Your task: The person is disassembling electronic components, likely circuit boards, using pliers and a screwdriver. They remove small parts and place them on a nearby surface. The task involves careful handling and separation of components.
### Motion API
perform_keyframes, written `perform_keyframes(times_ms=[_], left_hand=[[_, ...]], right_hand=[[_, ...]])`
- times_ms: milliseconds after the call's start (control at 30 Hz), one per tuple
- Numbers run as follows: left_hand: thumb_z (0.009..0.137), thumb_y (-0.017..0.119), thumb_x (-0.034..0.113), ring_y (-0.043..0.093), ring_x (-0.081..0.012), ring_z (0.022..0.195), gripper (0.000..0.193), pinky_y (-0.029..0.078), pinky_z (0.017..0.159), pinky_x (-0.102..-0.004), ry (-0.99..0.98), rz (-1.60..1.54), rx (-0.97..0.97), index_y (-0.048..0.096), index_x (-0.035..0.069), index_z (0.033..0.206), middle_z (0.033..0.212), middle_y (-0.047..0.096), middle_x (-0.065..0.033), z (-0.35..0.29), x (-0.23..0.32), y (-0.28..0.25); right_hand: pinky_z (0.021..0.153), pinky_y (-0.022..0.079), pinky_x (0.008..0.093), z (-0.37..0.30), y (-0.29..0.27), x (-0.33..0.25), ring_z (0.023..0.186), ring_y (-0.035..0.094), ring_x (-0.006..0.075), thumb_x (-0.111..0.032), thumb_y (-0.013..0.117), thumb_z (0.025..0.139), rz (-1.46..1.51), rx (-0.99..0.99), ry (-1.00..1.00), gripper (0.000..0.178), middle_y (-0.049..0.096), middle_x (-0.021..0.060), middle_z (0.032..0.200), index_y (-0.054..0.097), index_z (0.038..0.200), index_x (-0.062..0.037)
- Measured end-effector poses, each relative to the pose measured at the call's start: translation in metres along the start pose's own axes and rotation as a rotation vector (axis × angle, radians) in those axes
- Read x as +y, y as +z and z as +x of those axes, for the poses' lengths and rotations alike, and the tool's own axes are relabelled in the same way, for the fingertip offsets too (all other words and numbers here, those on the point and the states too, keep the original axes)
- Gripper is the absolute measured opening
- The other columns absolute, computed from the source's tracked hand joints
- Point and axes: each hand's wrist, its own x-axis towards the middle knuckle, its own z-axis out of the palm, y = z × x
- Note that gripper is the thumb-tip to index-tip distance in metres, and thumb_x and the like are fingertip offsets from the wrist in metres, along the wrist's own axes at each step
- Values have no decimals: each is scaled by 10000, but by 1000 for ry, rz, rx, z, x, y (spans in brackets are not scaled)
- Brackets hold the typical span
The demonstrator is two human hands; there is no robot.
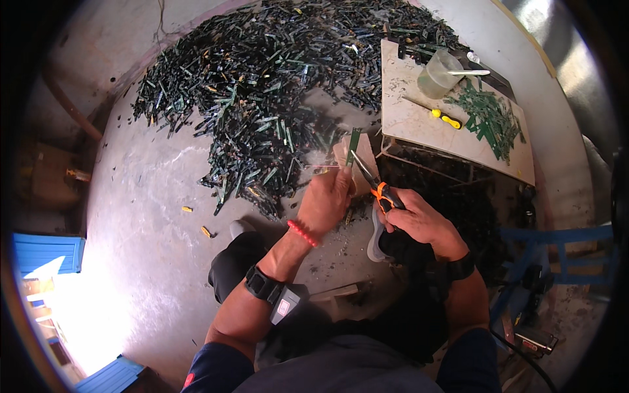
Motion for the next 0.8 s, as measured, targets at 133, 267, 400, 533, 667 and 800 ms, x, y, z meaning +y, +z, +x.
perform_keyframes(times_ms=[133,267,400,533,667,800], left_hand=[[1002,390,338,419,-79,406,445,329,388,-242,12,15,22,529,9,736,539,464,-5,0,-1,-3],[1002,392,336,415,-83,404,440,327,388,-242,14,-3,8,530,15,734,542,465,-5,3,-8,-3],[1002,390,334,411,-83,404,437,325,387,-242,-22,-41,-2,528,19,732,538,461,-4,1,-3,-3],[1003,381,338,416,-83,404,446,328,387,-242,-58,-63,-26,526,16,731,536,463,-7,-1,3,-3],[1005,373,344,425,-85,404,455,331,388,-244,-42,-24,-51,524,13,731,538,467,-11,-2,2,-4],[981,416,290,490,-189,462,433,388,469,-349,-44,10,-30,559,-25,720,511,504,-83,-2,3,-3]], right_hand=[[558,452,266,0,1,-7,694,553,130,-129,505,788,169,-71,43,255,583,43,814,545,1009,-8],[557,485,250,4,-1,-2,796,587,134,-185,533,803,287,-112,42,335,610,44,920,550,1090,-14],[552,492,249,10,-3,11,846,603,144,-216,548,815,286,-87,35,360,610,47,949,548,1117,-21],[548,499,263,10,-4,9,863,610,152,-218,556,824,357,-39,27,373,613,49,953,538,1144,-29],[543,500,270,12,-6,9,860,613,158,-205,550,829,451,-48,28,370,615,54,952,531,1158,-36],[535,497,272,11,-6,4,859,614,161,-193,541,828,491,-61,44,345,617,61,953,542,1137,-41]])
